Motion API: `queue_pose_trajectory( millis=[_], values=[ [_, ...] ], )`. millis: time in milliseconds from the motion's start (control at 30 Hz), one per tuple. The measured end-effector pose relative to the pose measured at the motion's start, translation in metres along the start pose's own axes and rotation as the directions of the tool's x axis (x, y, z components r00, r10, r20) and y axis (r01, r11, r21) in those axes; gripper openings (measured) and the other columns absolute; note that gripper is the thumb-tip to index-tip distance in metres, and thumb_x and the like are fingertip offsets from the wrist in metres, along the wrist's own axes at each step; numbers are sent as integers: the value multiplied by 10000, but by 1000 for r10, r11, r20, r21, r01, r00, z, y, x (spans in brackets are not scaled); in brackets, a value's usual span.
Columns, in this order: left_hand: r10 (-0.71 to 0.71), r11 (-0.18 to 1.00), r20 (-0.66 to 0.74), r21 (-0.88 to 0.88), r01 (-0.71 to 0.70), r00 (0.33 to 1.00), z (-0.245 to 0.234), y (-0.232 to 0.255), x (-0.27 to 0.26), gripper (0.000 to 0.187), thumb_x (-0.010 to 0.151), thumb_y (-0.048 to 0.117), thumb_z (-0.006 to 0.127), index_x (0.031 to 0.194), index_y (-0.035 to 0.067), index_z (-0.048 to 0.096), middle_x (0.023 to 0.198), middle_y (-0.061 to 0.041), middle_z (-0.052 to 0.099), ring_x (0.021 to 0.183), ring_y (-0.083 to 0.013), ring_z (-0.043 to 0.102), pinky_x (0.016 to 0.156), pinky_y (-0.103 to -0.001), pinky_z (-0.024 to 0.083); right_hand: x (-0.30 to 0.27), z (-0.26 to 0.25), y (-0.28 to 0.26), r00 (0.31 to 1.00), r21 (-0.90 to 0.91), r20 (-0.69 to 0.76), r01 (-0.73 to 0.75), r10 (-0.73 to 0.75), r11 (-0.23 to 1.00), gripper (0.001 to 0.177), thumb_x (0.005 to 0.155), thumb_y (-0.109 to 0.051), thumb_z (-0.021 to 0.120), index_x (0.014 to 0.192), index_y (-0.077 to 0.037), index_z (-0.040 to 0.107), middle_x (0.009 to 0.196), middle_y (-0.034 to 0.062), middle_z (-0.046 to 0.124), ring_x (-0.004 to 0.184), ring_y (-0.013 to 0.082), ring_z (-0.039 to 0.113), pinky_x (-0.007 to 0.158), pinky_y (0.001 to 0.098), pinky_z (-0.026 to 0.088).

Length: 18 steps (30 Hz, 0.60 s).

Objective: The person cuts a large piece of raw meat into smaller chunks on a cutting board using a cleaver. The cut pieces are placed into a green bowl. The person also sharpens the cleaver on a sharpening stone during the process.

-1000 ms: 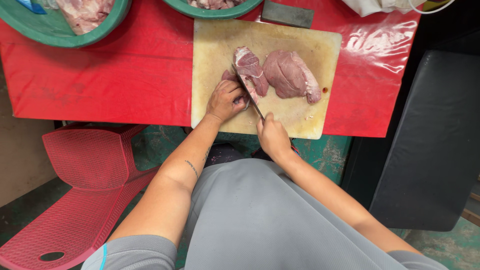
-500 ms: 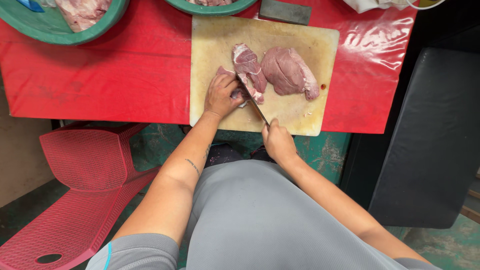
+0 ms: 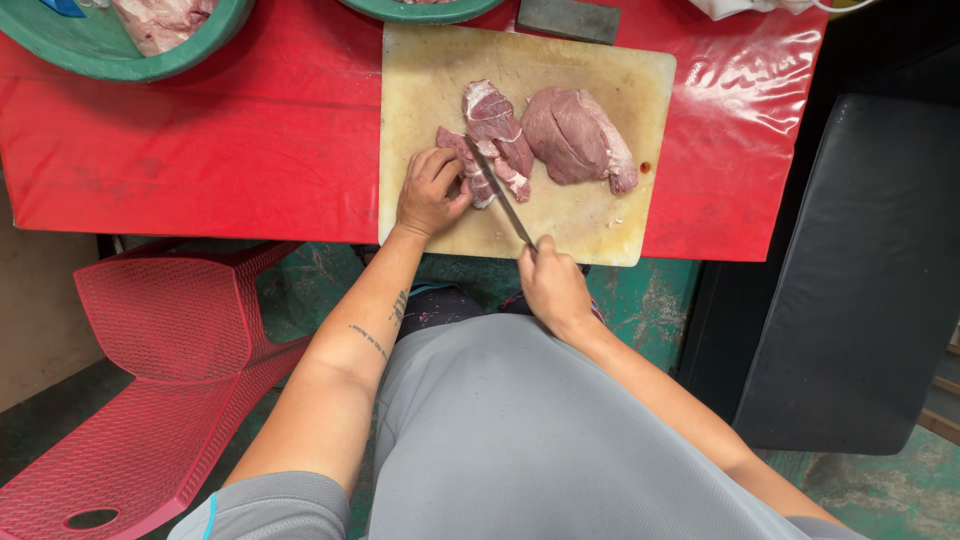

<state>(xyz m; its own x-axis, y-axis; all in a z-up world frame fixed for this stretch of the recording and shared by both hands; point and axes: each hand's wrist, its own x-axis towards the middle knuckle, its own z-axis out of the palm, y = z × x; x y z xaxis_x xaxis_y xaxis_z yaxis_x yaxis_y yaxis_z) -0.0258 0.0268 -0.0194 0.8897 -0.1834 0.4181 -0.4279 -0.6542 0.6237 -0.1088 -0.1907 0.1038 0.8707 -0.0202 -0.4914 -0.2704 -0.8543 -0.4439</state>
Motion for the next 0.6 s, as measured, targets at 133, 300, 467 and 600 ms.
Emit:
queue_pose_trajectory(
  millis=[133, 300, 467, 600],
  values=[
    [-12, 1000, 7, 0, 12, 1000, 3, -1, 1, 262, 776, 141, 782, 1002, 46, 692, 1156, -107, 669, 1131, -324, 611, 1017, -439, 504, 19, 8, -16, 998, -43, 10, 57, -57, 997, 345, 1030, -303, 524, 969, 35, 563, 756, 337, 670, 738, 548, 657, 717, 623, 510],
    [-66, 998, 45, -12, 66, 997, 1, 1, 3, 261, 767, 162, 792, 1007, 79, 731, 1151, -78, 686, 1135, -314, 616, 1005, -420, 520, 17, -1, -8, 997, -25, 46, 68, -67, 997, 336, 1019, -281, 521, 956, 47, 560, 754, 338, 669, 738, 544, 662, 719, 613, 517],
    [-103, 991, 81, -76, 109, 991, 1, 2, 6, 268, 747, 177, 801, 986, 70, 742, 1126, -78, 688, 1119, -311, 628, 988, -414, 532, 32, 0, -10, 993, 38, 56, 104, -106, 994, 348, 1019, -272, 516, 952, 67, 558, 761, 341, 665, 748, 539, 666, 722, 601, 516],
    [-110, 992, 70, -55, 114, 991, -1, -1, 6, 256, 741, 159, 788, 979, 72, 749, 1116, -74, 693, 1114, -309, 630, 991, -405, 539, 61, 12, -27, 991, 102, 55, 115, -121, 988, 360, 1024, -270, 521, 983, 85, 563, 777, 357, 656, 769, 543, 665, 722, 591, 521]
  ],
)
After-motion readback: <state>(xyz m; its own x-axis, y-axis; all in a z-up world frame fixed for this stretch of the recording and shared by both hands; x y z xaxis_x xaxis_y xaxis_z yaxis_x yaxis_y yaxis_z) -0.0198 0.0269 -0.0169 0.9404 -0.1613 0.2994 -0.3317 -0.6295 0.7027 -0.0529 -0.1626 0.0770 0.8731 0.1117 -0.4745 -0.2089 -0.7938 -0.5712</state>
